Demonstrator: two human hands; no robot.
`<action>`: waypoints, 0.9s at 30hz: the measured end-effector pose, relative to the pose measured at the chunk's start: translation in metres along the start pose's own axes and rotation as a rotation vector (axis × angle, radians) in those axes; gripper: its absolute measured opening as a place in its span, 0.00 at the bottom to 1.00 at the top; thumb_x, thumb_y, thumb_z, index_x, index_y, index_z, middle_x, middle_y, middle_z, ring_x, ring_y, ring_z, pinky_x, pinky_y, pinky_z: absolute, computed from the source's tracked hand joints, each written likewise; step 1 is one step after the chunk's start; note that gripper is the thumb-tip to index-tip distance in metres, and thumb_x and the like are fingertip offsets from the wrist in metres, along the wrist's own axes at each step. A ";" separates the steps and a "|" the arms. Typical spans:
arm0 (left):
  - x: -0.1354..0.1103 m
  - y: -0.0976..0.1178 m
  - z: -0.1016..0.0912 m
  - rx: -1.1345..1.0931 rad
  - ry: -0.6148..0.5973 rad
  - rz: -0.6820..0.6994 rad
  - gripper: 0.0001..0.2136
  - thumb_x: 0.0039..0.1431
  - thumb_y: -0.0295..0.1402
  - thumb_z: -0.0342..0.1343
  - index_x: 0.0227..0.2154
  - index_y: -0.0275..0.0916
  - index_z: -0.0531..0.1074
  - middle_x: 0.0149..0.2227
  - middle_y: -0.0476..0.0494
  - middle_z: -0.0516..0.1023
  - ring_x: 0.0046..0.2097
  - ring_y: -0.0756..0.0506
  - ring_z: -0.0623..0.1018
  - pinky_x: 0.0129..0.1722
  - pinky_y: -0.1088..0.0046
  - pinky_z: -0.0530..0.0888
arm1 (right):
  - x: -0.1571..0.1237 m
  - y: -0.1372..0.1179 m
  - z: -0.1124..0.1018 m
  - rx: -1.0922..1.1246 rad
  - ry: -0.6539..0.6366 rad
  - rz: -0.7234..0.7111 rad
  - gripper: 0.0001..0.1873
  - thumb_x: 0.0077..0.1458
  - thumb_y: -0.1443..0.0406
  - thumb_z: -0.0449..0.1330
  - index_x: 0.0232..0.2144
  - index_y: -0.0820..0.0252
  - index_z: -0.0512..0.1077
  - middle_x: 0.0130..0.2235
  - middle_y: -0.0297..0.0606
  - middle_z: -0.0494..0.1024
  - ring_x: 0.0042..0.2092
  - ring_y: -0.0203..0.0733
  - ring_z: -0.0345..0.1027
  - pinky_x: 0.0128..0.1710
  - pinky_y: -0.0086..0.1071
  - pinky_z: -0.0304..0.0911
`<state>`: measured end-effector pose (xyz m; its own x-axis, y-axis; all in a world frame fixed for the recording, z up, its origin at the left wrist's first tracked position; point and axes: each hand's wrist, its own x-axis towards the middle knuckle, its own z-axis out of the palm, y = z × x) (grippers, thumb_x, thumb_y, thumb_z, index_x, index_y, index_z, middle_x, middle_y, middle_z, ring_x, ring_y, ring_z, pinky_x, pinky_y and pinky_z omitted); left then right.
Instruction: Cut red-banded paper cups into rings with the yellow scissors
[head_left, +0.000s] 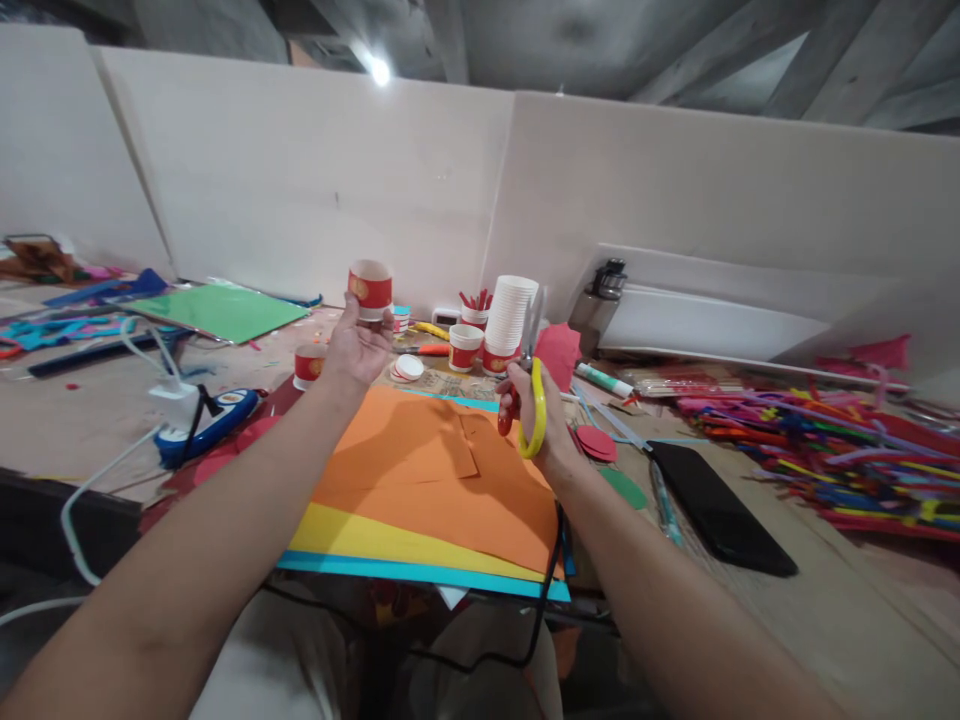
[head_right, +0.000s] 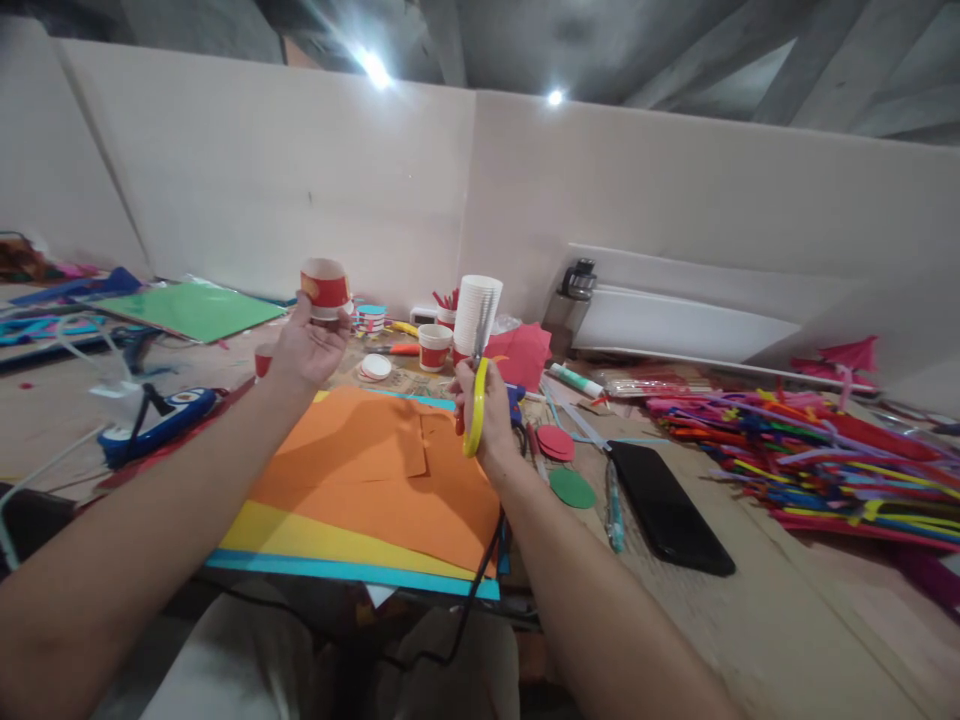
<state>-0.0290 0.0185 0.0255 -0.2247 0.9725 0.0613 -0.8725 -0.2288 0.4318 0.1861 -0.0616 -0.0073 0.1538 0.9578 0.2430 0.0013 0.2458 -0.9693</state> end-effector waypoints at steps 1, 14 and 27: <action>0.000 0.000 0.000 0.000 0.014 -0.015 0.12 0.66 0.38 0.51 0.44 0.38 0.72 0.31 0.47 0.81 0.30 0.53 0.78 0.33 0.80 0.76 | 0.000 0.001 -0.001 -0.087 -0.034 -0.012 0.19 0.52 0.47 0.59 0.34 0.55 0.63 0.22 0.24 0.65 0.18 0.30 0.57 0.15 0.24 0.54; -0.018 -0.038 -0.017 0.246 -0.169 -0.137 0.15 0.54 0.30 0.64 0.45 0.42 0.72 0.41 0.47 0.81 0.34 0.53 0.77 0.34 0.76 0.73 | -0.018 -0.019 -0.001 -0.972 -0.174 -0.156 0.19 0.61 0.55 0.54 0.50 0.55 0.70 0.41 0.43 0.80 0.41 0.44 0.73 0.39 0.31 0.60; -0.028 -0.044 -0.011 0.286 -0.165 -0.125 0.17 0.51 0.35 0.67 0.44 0.41 0.73 0.37 0.46 0.82 0.31 0.52 0.78 0.33 0.76 0.72 | -0.026 -0.028 0.004 -1.250 -0.197 -0.119 0.21 0.61 0.55 0.52 0.54 0.50 0.69 0.43 0.44 0.81 0.43 0.51 0.75 0.34 0.33 0.58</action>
<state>0.0112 0.0007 -0.0051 -0.0302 0.9915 0.1262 -0.7269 -0.1084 0.6781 0.1780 -0.0931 0.0135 -0.0602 0.9719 0.2276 0.9489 0.1265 -0.2890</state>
